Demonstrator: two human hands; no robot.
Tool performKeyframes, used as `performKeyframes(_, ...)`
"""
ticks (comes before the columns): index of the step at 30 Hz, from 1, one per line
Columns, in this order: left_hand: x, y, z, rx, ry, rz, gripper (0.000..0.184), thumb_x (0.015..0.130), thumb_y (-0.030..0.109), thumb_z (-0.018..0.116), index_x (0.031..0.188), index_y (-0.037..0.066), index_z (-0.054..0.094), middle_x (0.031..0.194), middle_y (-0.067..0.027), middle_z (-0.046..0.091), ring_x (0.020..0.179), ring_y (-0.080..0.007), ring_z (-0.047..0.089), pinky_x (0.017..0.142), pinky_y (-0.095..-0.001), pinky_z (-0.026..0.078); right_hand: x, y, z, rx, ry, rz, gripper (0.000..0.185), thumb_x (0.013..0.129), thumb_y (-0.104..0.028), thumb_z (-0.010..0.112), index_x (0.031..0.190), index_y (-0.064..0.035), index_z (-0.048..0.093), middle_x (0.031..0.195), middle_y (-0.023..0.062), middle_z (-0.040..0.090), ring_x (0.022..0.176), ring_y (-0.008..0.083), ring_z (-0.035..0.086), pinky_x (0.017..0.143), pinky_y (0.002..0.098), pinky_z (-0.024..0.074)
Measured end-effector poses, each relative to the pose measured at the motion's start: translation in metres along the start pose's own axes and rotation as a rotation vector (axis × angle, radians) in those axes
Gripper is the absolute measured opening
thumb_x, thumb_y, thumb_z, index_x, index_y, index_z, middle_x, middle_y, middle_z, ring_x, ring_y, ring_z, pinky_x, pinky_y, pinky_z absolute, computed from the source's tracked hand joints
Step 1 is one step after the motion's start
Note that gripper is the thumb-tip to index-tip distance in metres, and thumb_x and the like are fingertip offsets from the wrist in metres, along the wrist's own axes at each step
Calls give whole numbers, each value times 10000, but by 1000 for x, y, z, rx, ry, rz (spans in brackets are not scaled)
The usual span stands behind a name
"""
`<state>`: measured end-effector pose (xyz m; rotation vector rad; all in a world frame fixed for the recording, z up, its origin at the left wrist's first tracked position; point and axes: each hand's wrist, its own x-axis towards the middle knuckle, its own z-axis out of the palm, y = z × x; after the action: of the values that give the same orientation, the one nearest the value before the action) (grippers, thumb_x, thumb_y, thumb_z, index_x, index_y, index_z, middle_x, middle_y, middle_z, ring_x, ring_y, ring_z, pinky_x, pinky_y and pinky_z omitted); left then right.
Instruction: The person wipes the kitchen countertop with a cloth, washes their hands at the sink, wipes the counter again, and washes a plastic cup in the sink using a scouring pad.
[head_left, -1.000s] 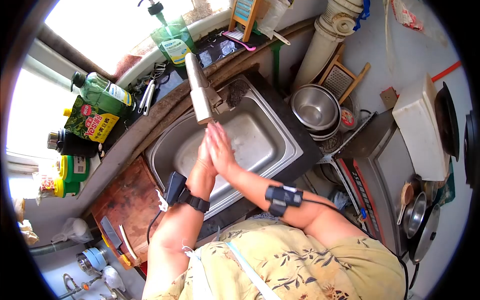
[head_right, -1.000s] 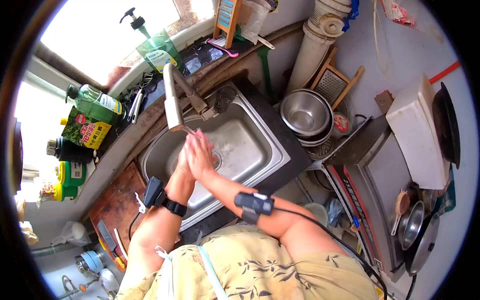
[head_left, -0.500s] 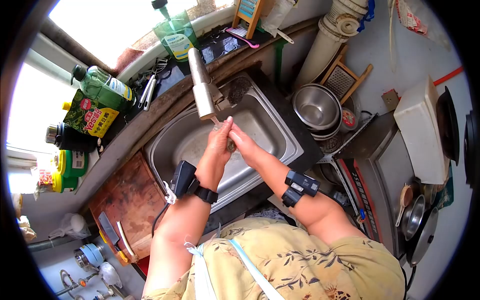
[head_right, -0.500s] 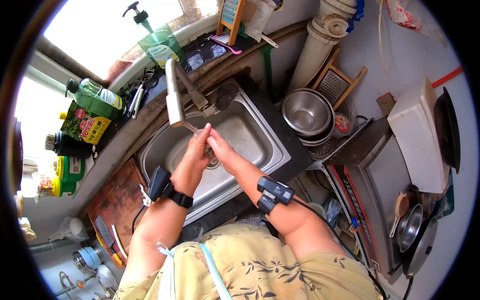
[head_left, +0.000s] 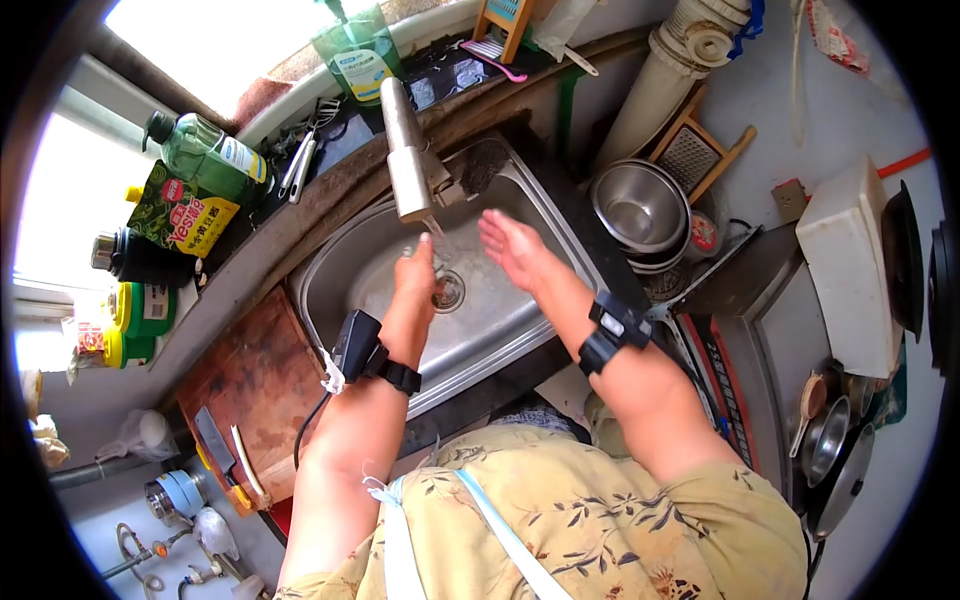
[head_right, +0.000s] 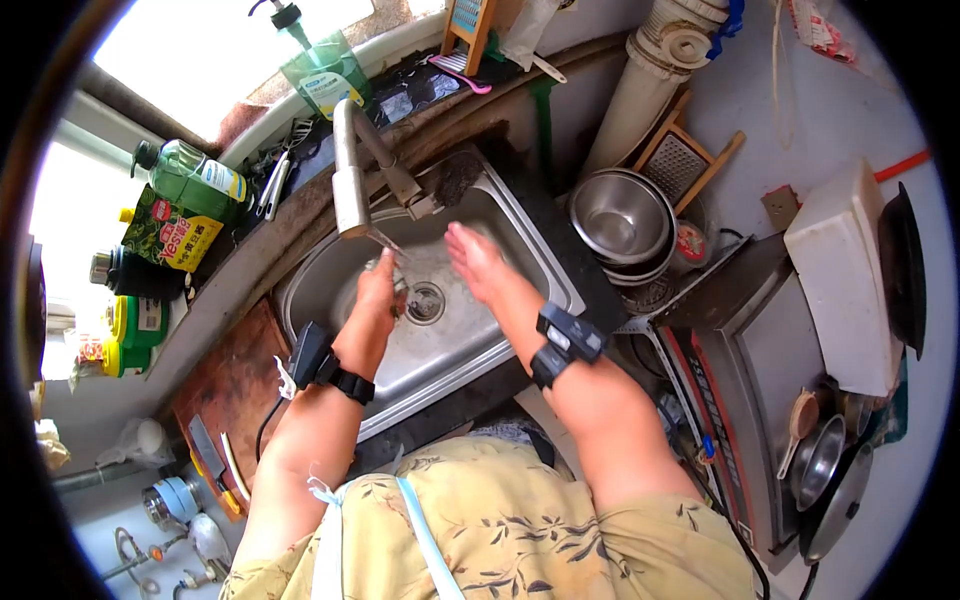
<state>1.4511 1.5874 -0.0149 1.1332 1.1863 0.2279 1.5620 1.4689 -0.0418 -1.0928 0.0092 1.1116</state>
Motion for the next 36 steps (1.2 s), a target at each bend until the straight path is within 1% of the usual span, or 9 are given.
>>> performKeyframes(5,14,-5,-47,5,31,24,439,817,551,541,730,126,481,551,-19,480,411,-168,469,359,-284,326,30,-27,32,175,-23,-29,882,856,-547,443,1404,-13,6,1479,161,-30,1370,290,-16,1100,411,37)
performKeyframes(8,7,-6,-72,-11,-107,-134,522,800,631,490,764,111,527,653,-14,528,557,-151,512,465,-301,395,38,-34,46,156,-25,-50,905,848,-576,426,1401,-9,-13,1477,161,-57,1369,285,-39,1100,409,28)
performKeyframes(14,7,-28,-93,-430,-177,-137,494,845,573,459,835,91,566,752,-67,597,706,-206,587,657,-364,484,43,-18,24,118,-159,-117,804,872,-577,363,1410,-39,101,1483,139,62,1367,289,75,1095,439,82)
performKeyframes(17,8,-39,-89,-471,-104,15,211,867,194,438,927,36,563,822,-68,595,800,-202,572,722,-355,472,11,34,32,30,34,68,720,858,-585,395,1404,-152,214,1470,90,172,1335,282,178,1051,505,150)
performKeyframes(22,-44,-37,-70,-154,-40,147,289,874,237,466,1042,7,510,909,-76,567,865,-184,539,786,-339,450,-42,88,123,144,29,186,628,815,-593,488,1277,-173,421,1294,80,422,1143,216,413,921,414,365)
performKeyframes(26,-65,-59,-70,-134,-44,181,396,860,310,457,1093,-11,450,984,-108,520,936,-205,495,830,-339,415,-2,110,108,192,-24,60,312,849,-492,495,888,-183,500,803,22,512,711,194,508,658,399,459)
performKeyframes(29,-66,-61,-62,-175,-83,178,482,849,364,451,1130,-24,406,1040,-133,485,989,-221,461,863,-339,389,20,101,90,182,-124,-9,504,869,-488,426,1215,-122,424,1079,120,526,865,297,555,758,451,475)
performKeyframes(30,-65,-61,-62,-187,-100,181,510,846,382,449,1143,-29,391,1058,-141,474,1007,-227,450,874,-339,380,34,101,79,311,-320,-33,434,846,-319,517,1214,-113,415,1009,130,547,861,298,558,717,448,492)
performKeyframes(36,-61,-55,-72,-242,-109,210,686,825,491,436,1218,-56,302,1170,-190,404,1114,-259,383,940,-339,327,10,99,112,-228,-101,-173,424,912,-353,441,1230,-73,441,1019,117,559,813,223,569,658,343,492)
